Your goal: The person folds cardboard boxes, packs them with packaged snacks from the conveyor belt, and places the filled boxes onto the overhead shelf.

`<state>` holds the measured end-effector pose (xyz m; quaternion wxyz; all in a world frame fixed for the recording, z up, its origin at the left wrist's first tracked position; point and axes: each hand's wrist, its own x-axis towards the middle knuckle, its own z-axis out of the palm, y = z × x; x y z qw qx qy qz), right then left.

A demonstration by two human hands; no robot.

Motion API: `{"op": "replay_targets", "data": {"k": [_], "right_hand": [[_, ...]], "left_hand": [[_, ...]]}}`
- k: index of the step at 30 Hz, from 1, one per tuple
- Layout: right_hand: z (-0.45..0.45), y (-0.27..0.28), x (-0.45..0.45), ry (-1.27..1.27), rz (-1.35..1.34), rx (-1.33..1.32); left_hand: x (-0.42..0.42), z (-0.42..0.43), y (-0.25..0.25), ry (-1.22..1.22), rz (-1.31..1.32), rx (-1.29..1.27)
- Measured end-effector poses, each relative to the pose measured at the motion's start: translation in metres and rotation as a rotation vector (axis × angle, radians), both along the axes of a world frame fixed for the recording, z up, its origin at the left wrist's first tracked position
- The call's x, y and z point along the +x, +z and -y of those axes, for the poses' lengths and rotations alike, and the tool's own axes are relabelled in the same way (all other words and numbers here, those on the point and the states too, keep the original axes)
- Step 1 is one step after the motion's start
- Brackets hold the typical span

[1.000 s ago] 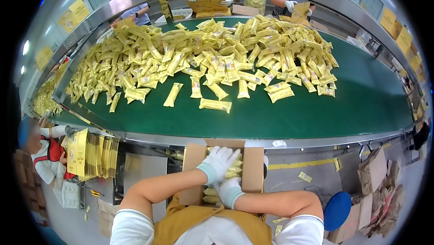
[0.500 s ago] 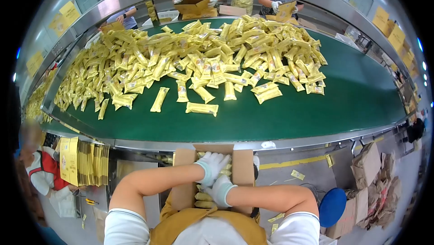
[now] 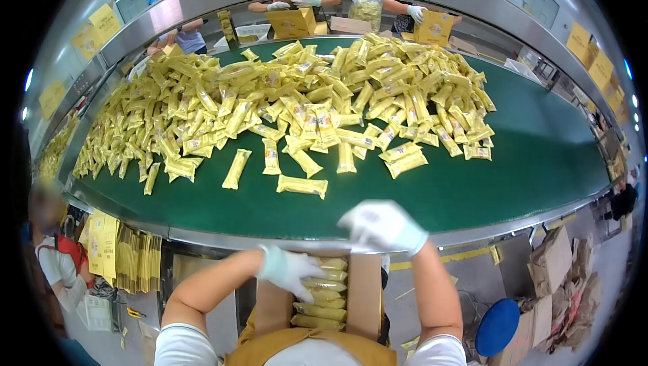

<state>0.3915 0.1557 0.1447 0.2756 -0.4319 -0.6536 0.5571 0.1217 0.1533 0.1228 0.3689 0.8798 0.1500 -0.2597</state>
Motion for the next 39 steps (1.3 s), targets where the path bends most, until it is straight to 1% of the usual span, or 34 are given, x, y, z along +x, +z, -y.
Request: {"op": "replay_targets", "data": {"k": [1, 2, 3, 4, 5, 6, 7, 8, 9, 10, 11, 13, 15, 16, 17, 19, 20, 22, 23, 24, 25, 26, 27, 28, 29, 30, 31, 33, 34, 35, 37, 38, 39], "right_hand": [[-0.020, -0.005, 0.015, -0.255, -0.049, -0.082], [-0.044, -0.036, 0.036, -0.467, 0.106, 0.089], [-0.072, -0.074, 0.061, -0.623, 0.383, 0.386], [-0.088, -0.074, 0.074, -0.651, 0.682, 0.436], [-0.109, -0.104, 0.094, -0.675, 0.857, 0.390], [-0.122, -0.106, 0.091, -0.713, 0.951, 0.265], [-0.135, -0.108, 0.089, -0.748, 1.045, 0.134], [-0.152, -0.124, 0.094, -0.736, 1.000, 0.072], [-0.167, -0.146, 0.096, -0.758, 0.939, 0.088], [-0.166, -0.137, 0.079, -0.774, 0.990, 0.085], [-0.163, -0.124, 0.051, -0.792, 1.041, 0.081], [-0.160, -0.134, 0.024, -0.734, 1.074, 0.265], [-0.142, -0.140, 0.007, -0.574, 1.077, 0.428], [-0.130, -0.149, 0.002, -0.504, 1.012, 0.575], [-0.115, -0.155, 0.002, -0.375, 0.941, 0.631], [-0.082, -0.148, 0.004, -0.137, 0.715, 0.727], [-0.070, -0.141, 0.008, -0.050, 0.670, 0.701], [-0.047, -0.125, 0.022, 0.122, 0.578, 0.646], [-0.039, -0.121, 0.026, 0.111, 0.679, 0.660], [-0.031, -0.117, 0.030, 0.098, 0.782, 0.672], [-0.024, -0.103, 0.028, 0.085, 0.886, 0.683], [-0.015, -0.089, 0.024, -0.003, 0.798, 0.664], [-0.012, -0.089, 0.017, -0.055, 0.853, 0.601], [-0.008, -0.093, 0.011, -0.107, 0.906, 0.538], [-0.005, -0.099, 0.007, -0.161, 0.956, 0.479], [-0.003, -0.111, 0.007, -0.238, 0.941, 0.540], [-0.004, -0.111, 0.008, -0.241, 0.853, 0.535], [-0.005, -0.110, 0.010, -0.244, 0.677, 0.520], [-0.008, -0.078, 0.006, -0.224, 0.606, 0.299], [-0.009, -0.076, 0.008, -0.346, 0.574, 0.436], [-0.029, -0.080, 0.020, -0.455, 0.665, 0.547], [-0.040, -0.082, 0.026, -0.451, 0.776, 0.493], [-0.045, -0.091, 0.028, -0.407, 0.889, 0.439]], "left_hand": [[-0.012, -0.024, 0.017, 0.147, 0.082, -0.395], [-0.020, -0.045, 0.039, 0.345, 0.064, -0.569], [-0.026, -0.062, 0.054, 0.546, 0.047, -0.741], [-0.031, -0.081, 0.039, 0.625, 0.205, -0.586], [-0.034, -0.107, 0.010, 0.697, 0.363, -0.426], [-0.033, -0.142, -0.029, 0.788, 0.318, -0.033], [-0.029, -0.164, -0.056, 0.858, 0.262, 0.359], [-0.018, -0.164, -0.053, 0.964, 0.157, 0.519], [-0.006, -0.162, -0.050, 1.065, 0.049, 0.676], [0.003, -0.169, -0.061, 1.116, -0.007, 0.561], [0.014, -0.167, -0.075, 1.109, -0.036, 0.657], [0.028, -0.155, -0.082, 1.046, 0.001, 0.746], [0.022, -0.144, -0.091, 0.905, 0.102, 0.770], [0.016, -0.138, -0.093, 0.840, 0.157, 0.782], [0.004, -0.129, -0.093, 0.726, 0.227, 0.747], [-0.020, -0.109, -0.087, 0.574, 0.262, 0.711], [-0.033, -0.099, -0.090, 0.526, 0.314, 0.758], [-0.056, -0.080, -0.088, 0.428, 0.319, 0.750], [-0.066, -0.072, -0.086, 0.378, 0.323, 0.747], [-0.074, -0.062, -0.083, 0.362, 0.397, 0.809], [-0.082, -0.061, -0.089, 0.439, 0.339, 0.737], [-0.090, -0.063, -0.101, 0.514, 0.281, 0.662], [-0.092, -0.062, -0.096, 0.587, 0.221, 0.587], [-0.097, -0.060, -0.091, 0.590, 0.355, 0.641], [-0.097, -0.058, -0.086, 0.718, 0.435, 0.571], [-0.089, -0.055, -0.071, 0.845, 0.515, 0.495], [-0.080, -0.054, -0.062, 0.972, 0.593, 0.415], [-0.060, -0.066, -0.065, 1.115, 0.710, 0.484], [-0.046, -0.072, -0.060, 1.148, 0.679, 0.550], [-0.031, -0.077, -0.056, 1.179, 0.651, 0.613], [-0.002, -0.092, -0.057, 1.217, 0.270, 0.617], [0.008, -0.096, -0.060, 1.225, 0.080, 0.616], [0.014, -0.097, -0.065, 1.192, 0.009, 0.643]]}}
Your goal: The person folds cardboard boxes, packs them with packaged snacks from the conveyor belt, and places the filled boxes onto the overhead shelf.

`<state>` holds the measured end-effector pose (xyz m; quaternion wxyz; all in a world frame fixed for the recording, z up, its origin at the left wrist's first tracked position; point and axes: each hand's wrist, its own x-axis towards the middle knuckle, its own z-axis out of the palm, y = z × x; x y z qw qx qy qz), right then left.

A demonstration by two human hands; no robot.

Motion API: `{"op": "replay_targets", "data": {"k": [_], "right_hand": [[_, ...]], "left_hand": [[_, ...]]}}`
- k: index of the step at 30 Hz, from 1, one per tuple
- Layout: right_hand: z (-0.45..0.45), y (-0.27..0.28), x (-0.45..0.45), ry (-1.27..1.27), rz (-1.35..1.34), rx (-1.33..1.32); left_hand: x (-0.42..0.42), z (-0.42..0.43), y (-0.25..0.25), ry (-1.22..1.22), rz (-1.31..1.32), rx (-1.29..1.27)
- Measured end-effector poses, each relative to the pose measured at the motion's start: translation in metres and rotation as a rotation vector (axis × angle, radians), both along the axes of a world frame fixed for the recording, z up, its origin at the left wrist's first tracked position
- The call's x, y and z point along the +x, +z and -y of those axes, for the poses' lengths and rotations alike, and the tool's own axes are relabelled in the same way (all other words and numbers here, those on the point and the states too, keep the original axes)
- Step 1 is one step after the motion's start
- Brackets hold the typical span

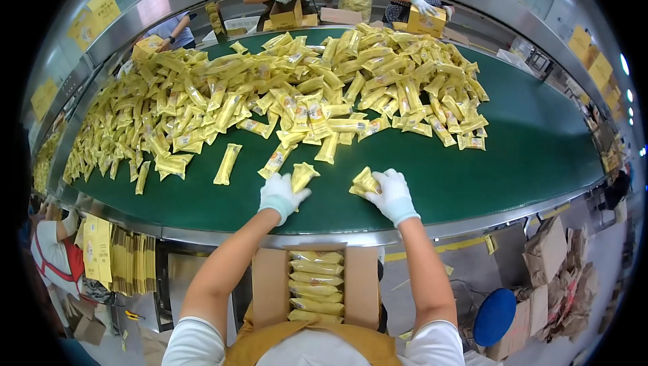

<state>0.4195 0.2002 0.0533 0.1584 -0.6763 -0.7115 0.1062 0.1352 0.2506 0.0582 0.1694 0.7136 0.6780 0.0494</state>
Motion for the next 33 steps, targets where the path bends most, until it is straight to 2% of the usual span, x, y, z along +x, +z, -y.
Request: {"op": "replay_targets", "data": {"k": [2, 3, 6, 8, 10, 12, 13, 16, 17, 20, 21, 23, 24, 26, 27, 28, 29, 31, 33], "right_hand": [[-0.008, -0.015, 0.002, -0.023, 0.192, -0.161], [-0.005, -0.018, 0.002, 0.003, 0.179, -0.069], [0.000, -0.033, 0.001, 0.025, 0.156, -0.037], [0.017, -0.038, -0.004, 0.072, 0.147, 0.074], [0.033, -0.031, -0.013, 0.126, 0.183, 0.113], [0.044, -0.022, -0.020, 0.184, 0.225, 0.274], [0.047, -0.021, -0.024, 0.215, 0.245, 0.355], [0.045, -0.032, -0.008, 0.334, 0.292, 0.297], [0.042, -0.033, -0.001, 0.362, 0.248, 0.233], [0.042, -0.006, 0.009, 0.209, -0.089, -0.063], [0.049, 0.012, 0.007, 0.134, -0.142, -0.026], [0.071, 0.047, -0.006, 0.050, -0.500, -0.035], [0.083, 0.060, -0.011, 0.059, -0.700, -0.058], [0.110, 0.105, -0.035, 0.364, -0.482, 0.068], [0.121, 0.125, -0.052, 0.493, -0.319, 0.064], [0.132, 0.140, -0.070, 0.603, -0.156, -0.065], [0.139, 0.128, -0.084, 0.752, -0.143, -0.074], [0.154, 0.121, -0.119, 0.931, 0.042, -0.389], [0.176, 0.058, -0.134, 1.047, 0.078, -0.330]], "left_hand": [[0.008, -0.002, -0.008, -0.015, -0.153, -0.038], [0.005, -0.002, -0.012, -0.050, -0.134, -0.033], [-0.021, 0.001, -0.028, -0.183, -0.112, 0.113], [-0.042, -0.001, -0.031, -0.284, -0.135, 0.041], [-0.062, 0.007, -0.030, -0.471, -0.144, 0.163], [-0.064, 0.023, -0.018, -0.579, -0.178, 0.154], [-0.065, 0.036, -0.019, -0.626, -0.176, 0.285], [-0.067, 0.046, -0.026, -0.607, -0.190, 0.297], [-0.070, 0.046, -0.028, -0.637, -0.150, 0.309], [-0.080, 0.049, -0.034, -0.558, -0.136, 0.195], [-0.086, 0.053, -0.030, -0.450, -0.039, 0.114], [-0.101, 0.061, -0.015, -0.221, 0.149, -0.033], [-0.109, 0.067, -0.011, -0.191, 0.207, 0.042], [-0.124, 0.084, -0.004, -0.145, 0.317, 0.186], [-0.127, 0.092, 0.004, -0.175, 0.370, 0.231], [-0.126, 0.102, 0.017, -0.209, 0.432, 0.265], [-0.121, 0.114, 0.034, -0.245, 0.498, 0.297], [-0.108, 0.133, 0.058, -0.376, 0.601, 0.372], [-0.087, 0.161, 0.079, -0.422, 0.579, 0.249]]}}
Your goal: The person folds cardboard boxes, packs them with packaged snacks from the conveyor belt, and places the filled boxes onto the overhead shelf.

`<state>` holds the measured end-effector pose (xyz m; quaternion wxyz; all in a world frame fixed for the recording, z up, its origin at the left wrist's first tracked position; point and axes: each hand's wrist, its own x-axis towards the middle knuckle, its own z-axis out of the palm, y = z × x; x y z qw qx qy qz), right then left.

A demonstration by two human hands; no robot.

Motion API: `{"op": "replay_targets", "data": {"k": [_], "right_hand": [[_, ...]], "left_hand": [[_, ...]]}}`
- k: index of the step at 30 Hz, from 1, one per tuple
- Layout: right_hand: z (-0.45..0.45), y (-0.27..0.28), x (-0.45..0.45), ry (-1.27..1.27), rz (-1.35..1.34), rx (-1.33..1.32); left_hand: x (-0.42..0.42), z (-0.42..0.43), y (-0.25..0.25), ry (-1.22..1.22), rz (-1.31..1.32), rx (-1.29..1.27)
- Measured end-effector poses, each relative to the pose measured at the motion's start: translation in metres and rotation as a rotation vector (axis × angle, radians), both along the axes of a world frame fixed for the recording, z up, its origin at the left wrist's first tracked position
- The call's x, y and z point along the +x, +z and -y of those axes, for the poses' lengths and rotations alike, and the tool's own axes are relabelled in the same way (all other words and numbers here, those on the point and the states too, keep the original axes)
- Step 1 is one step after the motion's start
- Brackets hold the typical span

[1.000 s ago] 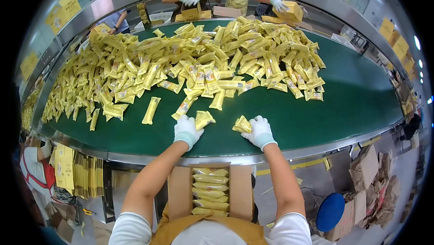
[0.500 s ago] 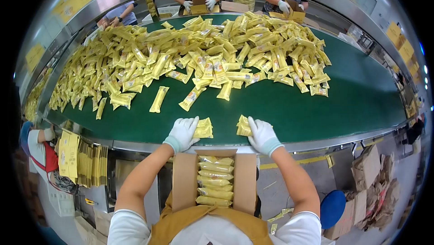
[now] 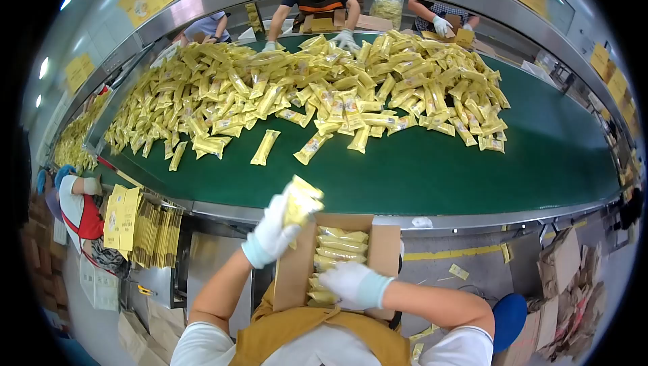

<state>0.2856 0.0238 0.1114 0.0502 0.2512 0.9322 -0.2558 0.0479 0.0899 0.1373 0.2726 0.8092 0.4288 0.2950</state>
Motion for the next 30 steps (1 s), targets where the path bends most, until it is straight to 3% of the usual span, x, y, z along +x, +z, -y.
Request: {"op": "replay_targets", "data": {"k": [3, 6, 10, 12, 15, 17, 19, 21, 22, 24, 27, 30], "right_hand": [[0.024, -0.041, -0.012, -0.028, -0.222, 0.003], [0.040, -0.055, -0.009, -0.037, -0.173, 0.053], [0.046, -0.028, 0.026, -0.011, -0.327, 0.015], [0.043, -0.009, 0.046, -0.029, -0.338, 0.017], [0.032, 0.024, 0.062, -0.519, -0.001, 0.134], [0.006, -0.003, 0.068, -0.821, -0.377, 0.527], [-0.029, -0.013, 0.059, -0.943, -0.430, 0.632], [-0.057, -0.029, 0.048, -0.996, -0.036, 0.092], [-0.070, -0.025, 0.039, -0.999, 0.115, -0.093], [-0.069, -0.037, 0.040, -0.966, 0.036, -0.057], [-0.043, -0.024, 0.048, -0.832, -0.171, 0.174], [-0.015, 0.014, 0.070, -0.753, -0.384, 0.404]], "left_hand": [[0.028, 0.030, -0.001, -0.184, -0.096, -0.082], [0.047, 0.049, -0.041, -0.311, -0.398, -0.016], [0.056, 0.070, -0.055, -0.392, -0.567, -0.038], [0.051, 0.081, -0.060, -0.404, -0.523, 0.059], [0.051, 0.096, -0.058, -0.419, -0.631, 0.137], [0.057, 0.099, -0.046, -0.416, -0.739, 0.153], [0.063, 0.099, -0.052, -0.420, -0.767, 0.145], [0.065, 0.098, -0.051, -0.415, -0.798, 0.168], [0.064, 0.097, -0.052, -0.424, -0.764, 0.157], [0.059, 0.094, -0.055, -0.440, -0.695, 0.135], [0.025, 0.084, -0.052, -0.360, -0.020, 0.005], [-0.010, 0.079, -0.045, 0.215, 0.272, 0.255]]}}
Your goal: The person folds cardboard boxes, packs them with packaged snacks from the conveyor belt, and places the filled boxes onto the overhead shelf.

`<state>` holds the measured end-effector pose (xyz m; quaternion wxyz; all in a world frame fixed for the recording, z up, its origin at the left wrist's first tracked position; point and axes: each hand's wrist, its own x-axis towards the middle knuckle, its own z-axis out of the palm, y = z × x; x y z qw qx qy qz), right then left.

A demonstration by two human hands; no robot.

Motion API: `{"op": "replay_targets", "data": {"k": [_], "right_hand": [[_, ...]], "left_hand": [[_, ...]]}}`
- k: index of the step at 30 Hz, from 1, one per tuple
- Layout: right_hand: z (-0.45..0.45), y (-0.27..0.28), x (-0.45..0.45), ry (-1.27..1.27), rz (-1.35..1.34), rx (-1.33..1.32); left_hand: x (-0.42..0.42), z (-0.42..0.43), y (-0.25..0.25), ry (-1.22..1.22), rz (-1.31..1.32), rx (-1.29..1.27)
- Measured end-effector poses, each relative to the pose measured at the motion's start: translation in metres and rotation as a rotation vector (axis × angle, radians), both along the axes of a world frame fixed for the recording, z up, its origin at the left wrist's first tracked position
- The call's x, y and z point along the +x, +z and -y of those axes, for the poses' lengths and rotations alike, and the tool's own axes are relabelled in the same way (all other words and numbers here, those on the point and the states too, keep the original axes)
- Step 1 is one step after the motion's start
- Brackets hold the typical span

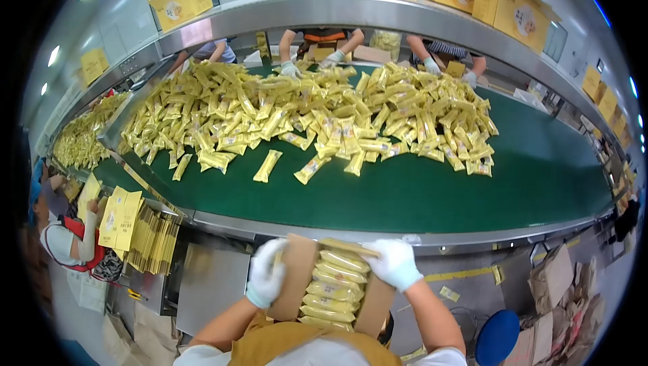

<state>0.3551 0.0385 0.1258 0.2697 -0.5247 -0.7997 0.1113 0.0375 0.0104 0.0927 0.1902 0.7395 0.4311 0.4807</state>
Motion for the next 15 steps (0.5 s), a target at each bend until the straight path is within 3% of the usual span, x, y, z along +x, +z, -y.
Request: {"op": "replay_targets", "data": {"k": [1, 3, 6, 7, 8, 9, 10, 13, 14, 15], "right_hand": [[0.008, 0.014, 0.005, -0.023, -0.020, 0.094], [0.011, 0.017, 0.015, -0.093, -0.138, 0.264], [0.007, 0.002, 0.028, -0.428, -0.357, 0.093], [-0.001, -0.011, 0.037, -0.456, -0.285, 0.036], [-0.009, -0.025, 0.049, -0.484, -0.211, -0.024], [-0.016, -0.030, 0.058, -0.512, -0.135, -0.087], [-0.022, -0.033, 0.067, -0.456, -0.190, -0.259], [-0.031, -0.025, 0.060, -0.326, -0.150, -0.264], [-0.034, -0.022, 0.056, -0.306, -0.179, -0.206], [-0.036, -0.012, 0.054, -0.308, -0.228, -0.216]], "left_hand": [[-0.004, -0.003, -0.008, 0.163, 0.260, -0.110], [-0.020, -0.010, -0.035, 0.295, 0.483, -0.406], [-0.032, -0.007, -0.102, 0.040, -0.267, -0.495], [-0.007, -0.002, -0.040, -0.091, -0.456, -0.988], [-0.004, 0.006, -0.103, -0.328, -0.248, -0.787], [0.006, 0.010, -0.120, -0.418, -0.161, -0.921], [0.020, 0.009, -0.143, -0.451, -0.034, -0.977], [0.053, -0.016, -0.211, -0.408, 0.335, -0.923], [0.058, -0.026, -0.216, -0.366, 0.403, -0.836], [0.059, -0.036, -0.185, -0.306, 0.385, -0.699]]}}
